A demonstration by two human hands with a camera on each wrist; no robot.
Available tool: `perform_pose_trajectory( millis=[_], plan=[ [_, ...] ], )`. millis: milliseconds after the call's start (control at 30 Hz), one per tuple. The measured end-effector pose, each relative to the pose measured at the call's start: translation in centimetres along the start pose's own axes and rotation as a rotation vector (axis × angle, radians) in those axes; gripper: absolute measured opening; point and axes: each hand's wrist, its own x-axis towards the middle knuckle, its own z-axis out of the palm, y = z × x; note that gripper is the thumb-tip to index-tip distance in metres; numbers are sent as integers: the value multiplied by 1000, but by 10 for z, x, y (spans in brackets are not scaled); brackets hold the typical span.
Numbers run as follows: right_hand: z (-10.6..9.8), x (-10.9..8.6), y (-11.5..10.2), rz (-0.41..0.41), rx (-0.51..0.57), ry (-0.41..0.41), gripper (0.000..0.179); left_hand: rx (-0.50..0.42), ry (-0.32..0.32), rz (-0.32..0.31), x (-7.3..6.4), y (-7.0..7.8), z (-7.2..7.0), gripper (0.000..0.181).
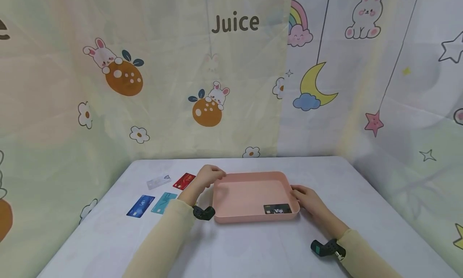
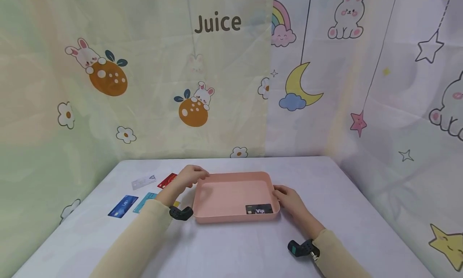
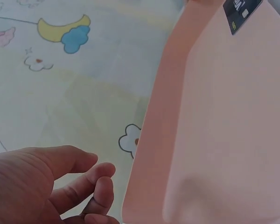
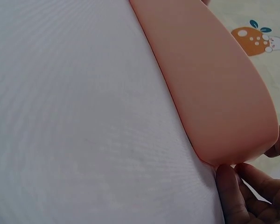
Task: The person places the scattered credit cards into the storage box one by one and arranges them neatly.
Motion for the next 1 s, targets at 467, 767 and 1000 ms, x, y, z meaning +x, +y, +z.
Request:
perform_pose_trajectory(
  millis=[467,767,1000],
  plan=[
    [1,0,2,16,3,2,57,7,8,-54,-4,-15,-20,30],
    [3,-2,3,1,-15,7,57,72,17,-92,-6,-36,-40,34],
    [2,1,2,5,-8,18,58,73,23,-135,-12,-47,-50,36]
  ],
)
